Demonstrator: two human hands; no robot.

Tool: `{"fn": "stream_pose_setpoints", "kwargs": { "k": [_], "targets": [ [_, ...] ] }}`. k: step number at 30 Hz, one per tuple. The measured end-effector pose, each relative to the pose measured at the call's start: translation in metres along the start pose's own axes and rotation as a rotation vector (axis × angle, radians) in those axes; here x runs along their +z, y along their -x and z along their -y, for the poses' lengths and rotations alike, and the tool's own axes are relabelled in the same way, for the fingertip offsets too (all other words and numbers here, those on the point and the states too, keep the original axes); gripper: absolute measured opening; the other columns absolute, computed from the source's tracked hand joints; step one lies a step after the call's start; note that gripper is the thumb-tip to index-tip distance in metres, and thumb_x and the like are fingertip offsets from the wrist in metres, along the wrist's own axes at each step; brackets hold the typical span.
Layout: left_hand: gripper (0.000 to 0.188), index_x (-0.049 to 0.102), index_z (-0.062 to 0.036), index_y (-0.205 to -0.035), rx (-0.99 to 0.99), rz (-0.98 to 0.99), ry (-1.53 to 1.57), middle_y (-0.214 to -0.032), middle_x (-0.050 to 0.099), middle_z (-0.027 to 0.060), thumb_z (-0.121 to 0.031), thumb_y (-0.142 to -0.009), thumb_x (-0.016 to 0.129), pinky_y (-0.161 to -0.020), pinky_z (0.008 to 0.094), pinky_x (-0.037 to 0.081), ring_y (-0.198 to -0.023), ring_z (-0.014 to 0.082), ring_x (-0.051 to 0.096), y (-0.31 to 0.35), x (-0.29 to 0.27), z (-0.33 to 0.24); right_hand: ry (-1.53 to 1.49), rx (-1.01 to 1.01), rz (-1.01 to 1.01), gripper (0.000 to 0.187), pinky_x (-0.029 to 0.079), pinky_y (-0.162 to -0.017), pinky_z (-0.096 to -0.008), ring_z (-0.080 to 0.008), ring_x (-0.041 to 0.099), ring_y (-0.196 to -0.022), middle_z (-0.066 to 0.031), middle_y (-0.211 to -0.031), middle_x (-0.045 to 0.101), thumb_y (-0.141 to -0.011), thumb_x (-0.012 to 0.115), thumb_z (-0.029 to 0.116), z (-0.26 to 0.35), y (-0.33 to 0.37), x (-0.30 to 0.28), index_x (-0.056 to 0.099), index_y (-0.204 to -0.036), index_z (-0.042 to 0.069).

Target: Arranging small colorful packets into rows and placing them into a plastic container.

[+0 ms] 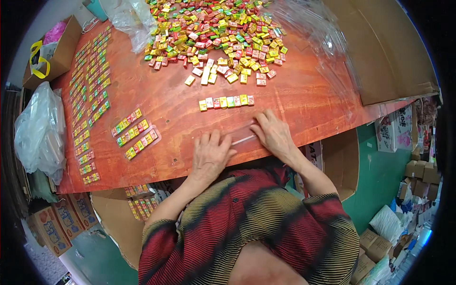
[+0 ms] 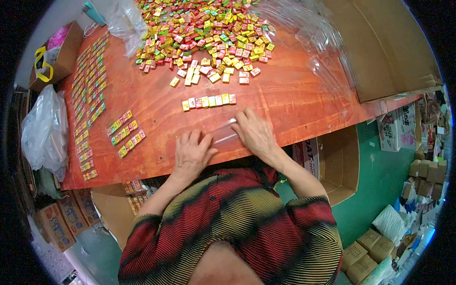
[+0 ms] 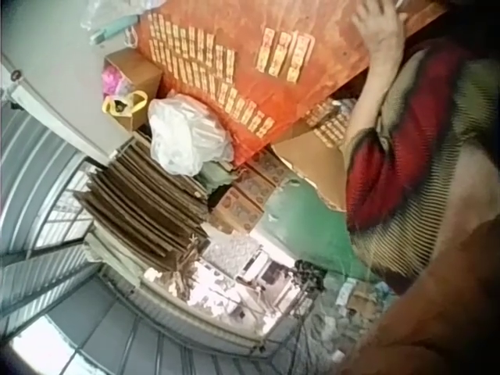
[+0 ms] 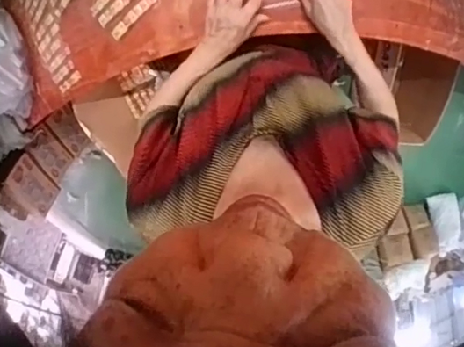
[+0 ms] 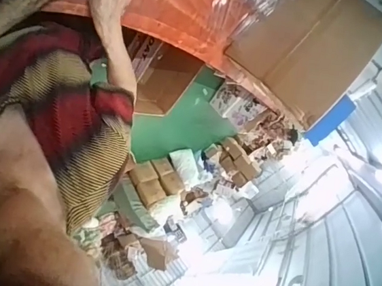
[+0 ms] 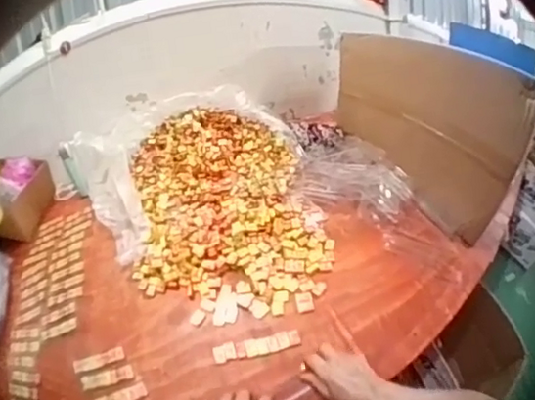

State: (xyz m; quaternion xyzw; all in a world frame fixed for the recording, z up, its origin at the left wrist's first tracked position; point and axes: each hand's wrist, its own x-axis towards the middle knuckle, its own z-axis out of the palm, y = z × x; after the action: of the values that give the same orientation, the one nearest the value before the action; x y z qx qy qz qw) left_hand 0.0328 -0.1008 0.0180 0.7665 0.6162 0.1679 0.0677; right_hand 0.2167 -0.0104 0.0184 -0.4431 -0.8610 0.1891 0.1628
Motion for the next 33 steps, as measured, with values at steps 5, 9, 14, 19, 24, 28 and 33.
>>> {"fn": "stream_pose_setpoints", "kwargs": {
  "k": [5,9,14,19,24,28,33],
  "targets": [
    [0.041,0.059,-0.0077,-0.097,0.05,-0.107,0.036,-0.098,0.051,0.0117,-0.033,-0.066,0.068,-0.076,0.0406,0.038,-0.091,0.0291,0.048,0.005,-0.012,0.028,-0.062,-0.011,0.037,0.03,0.047,-0.062,-0.0401,-0.0342,0.056,-0.079,-0.0145,-0.091,0.052,-0.079,0.061,0.02,0.004,-0.006,-0.006,0.053,-0.103,0.005],
    [0.043,0.055,-0.0063,-0.106,-0.119,-0.123,0.082,-0.099,0.051,0.0152,-0.031,-0.073,0.066,-0.075,0.0399,0.042,-0.091,0.0319,0.05,-0.007,-0.022,0.04,-0.043,-0.038,-0.086,0.033,0.046,-0.063,-0.0409,-0.0344,0.055,-0.081,-0.0147,-0.095,0.051,-0.078,0.062,0.02,-0.008,-0.038,-0.006,0.052,-0.105,0.006],
    [0.049,0.049,-0.0051,-0.114,-0.238,-0.084,0.289,-0.098,0.048,0.0144,-0.017,-0.071,0.069,-0.077,0.0408,0.043,-0.09,0.0335,0.051,-0.053,-0.019,0.062,0.023,-0.059,0.047,0.034,0.046,-0.065,-0.0421,-0.0344,0.055,-0.083,-0.0146,-0.095,0.051,-0.077,0.063,0.02,-0.03,-0.053,-0.003,0.049,-0.105,0.005],
    [0.049,0.049,-0.0059,-0.115,-0.163,-0.04,0.324,-0.103,0.049,0.014,-0.012,-0.07,0.069,-0.079,0.0389,0.045,-0.092,0.0333,0.053,-0.062,-0.012,0.074,0.12,0.079,-0.064,0.032,0.045,-0.069,-0.0409,-0.0324,0.054,-0.087,-0.0142,-0.095,0.051,-0.076,0.063,0.017,-0.005,-0.059,-0.014,0.051,-0.103,0.005],
    [0.048,0.053,-0.0068,-0.112,-0.032,-0.14,0.303,-0.096,0.05,0.0135,-0.01,-0.067,0.071,-0.075,0.0385,0.045,-0.087,0.0314,0.054,-0.071,0.001,0.06,-0.074,-0.132,0.043,0.035,0.045,-0.07,-0.0392,-0.0316,0.055,-0.086,-0.0141,-0.094,0.051,-0.076,0.063,0.016,0.003,-0.063,0.002,0.052,-0.108,0.007],
    [0.04,0.06,-0.0079,-0.102,-0.061,-0.172,0.239,-0.089,0.049,0.0113,-0.014,-0.065,0.072,-0.072,0.0394,0.044,-0.083,0.0294,0.052,-0.073,0.015,0.058,-0.103,-0.253,0.051,0.038,0.045,-0.07,-0.0394,-0.0315,0.055,-0.085,-0.0139,-0.093,0.051,-0.077,0.062,0.015,-0.001,-0.069,0.008,0.052,-0.113,0.011],
    [0.032,0.06,-0.0069,-0.101,-0.052,-0.199,0.221,-0.086,0.052,0.0108,-0.011,-0.07,0.069,-0.067,0.0373,0.045,-0.077,0.0281,0.055,-0.077,0.006,0.053,-0.103,-0.226,0.09,0.037,0.045,-0.069,-0.0398,-0.0324,0.055,-0.082,-0.014,-0.091,0.051,-0.077,0.061,0.015,-0.004,-0.074,0.011,0.053,-0.113,0.012]
  ]
}}
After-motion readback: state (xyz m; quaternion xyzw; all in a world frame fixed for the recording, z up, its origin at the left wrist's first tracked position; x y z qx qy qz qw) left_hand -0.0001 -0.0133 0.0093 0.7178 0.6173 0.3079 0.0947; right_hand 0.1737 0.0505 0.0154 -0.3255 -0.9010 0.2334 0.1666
